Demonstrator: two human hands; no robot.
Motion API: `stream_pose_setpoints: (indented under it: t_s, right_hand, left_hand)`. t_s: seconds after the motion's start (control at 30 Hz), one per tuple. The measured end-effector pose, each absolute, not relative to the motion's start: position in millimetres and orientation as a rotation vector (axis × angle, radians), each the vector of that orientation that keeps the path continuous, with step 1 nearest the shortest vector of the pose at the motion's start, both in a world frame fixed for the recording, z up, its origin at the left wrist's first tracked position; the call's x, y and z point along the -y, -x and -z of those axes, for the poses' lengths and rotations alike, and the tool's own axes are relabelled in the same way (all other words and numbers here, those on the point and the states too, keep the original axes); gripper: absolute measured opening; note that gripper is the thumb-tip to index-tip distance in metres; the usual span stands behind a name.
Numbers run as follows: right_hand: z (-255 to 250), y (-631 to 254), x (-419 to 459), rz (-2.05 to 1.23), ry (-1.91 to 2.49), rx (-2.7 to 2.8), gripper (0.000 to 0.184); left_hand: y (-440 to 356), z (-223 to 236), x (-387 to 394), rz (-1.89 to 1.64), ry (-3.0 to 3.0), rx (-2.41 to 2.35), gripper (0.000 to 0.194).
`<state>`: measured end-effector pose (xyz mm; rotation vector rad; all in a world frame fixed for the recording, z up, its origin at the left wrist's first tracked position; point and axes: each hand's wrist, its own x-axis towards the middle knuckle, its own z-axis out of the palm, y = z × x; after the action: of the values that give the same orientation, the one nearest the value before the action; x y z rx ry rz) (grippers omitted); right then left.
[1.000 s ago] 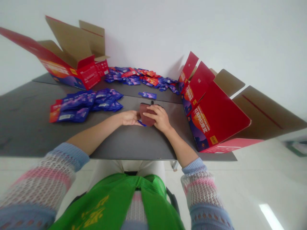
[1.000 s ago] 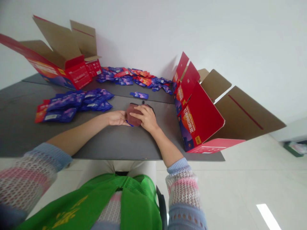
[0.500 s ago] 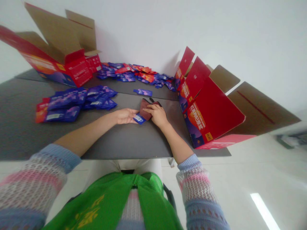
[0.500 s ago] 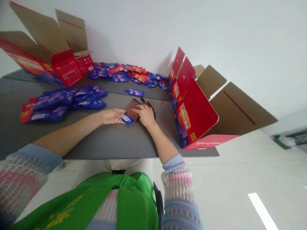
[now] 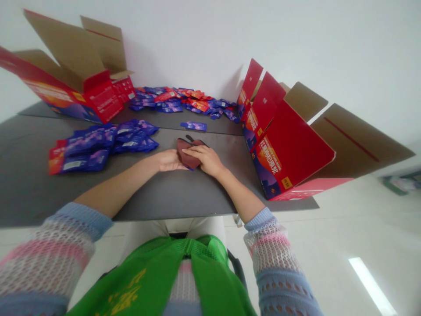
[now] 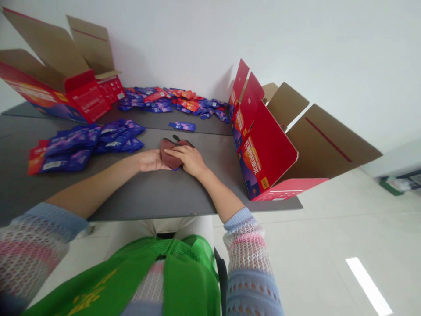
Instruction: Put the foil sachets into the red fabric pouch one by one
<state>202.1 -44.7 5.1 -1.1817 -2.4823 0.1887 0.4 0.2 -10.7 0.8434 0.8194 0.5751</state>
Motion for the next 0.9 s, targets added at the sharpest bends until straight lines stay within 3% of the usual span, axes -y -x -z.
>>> stream_pose_setpoints:
  t_s: [0.37,0.47,0.6,0.9]
  right_hand:
    - [3.8,-229.8,20.8,-0.207,1.634,2.165,0.074]
    - [13.0,-230.9,14.9,-0.353,1.508,1.955,0.077]
    - [13.7,-221.5,21.0,-0.399,1.185,1.693,0.061]
    - [-21.0,-206.7,69.4,0.064,1.016,1.995,0.047]
  left_hand:
    - [9.0,14.9,-5.5,-0.516,-0.771,-0.794,0.03]
    - [8.7,16.2,-6.1,-0.517,-0.795,-0.801,0.031]
    - [6.5,15.3,-3.0,-0.543,-0.801,-0.808,0.034]
    - [3.6,19.0,-0.6,-0.582,-0.869,-0.754,0.023]
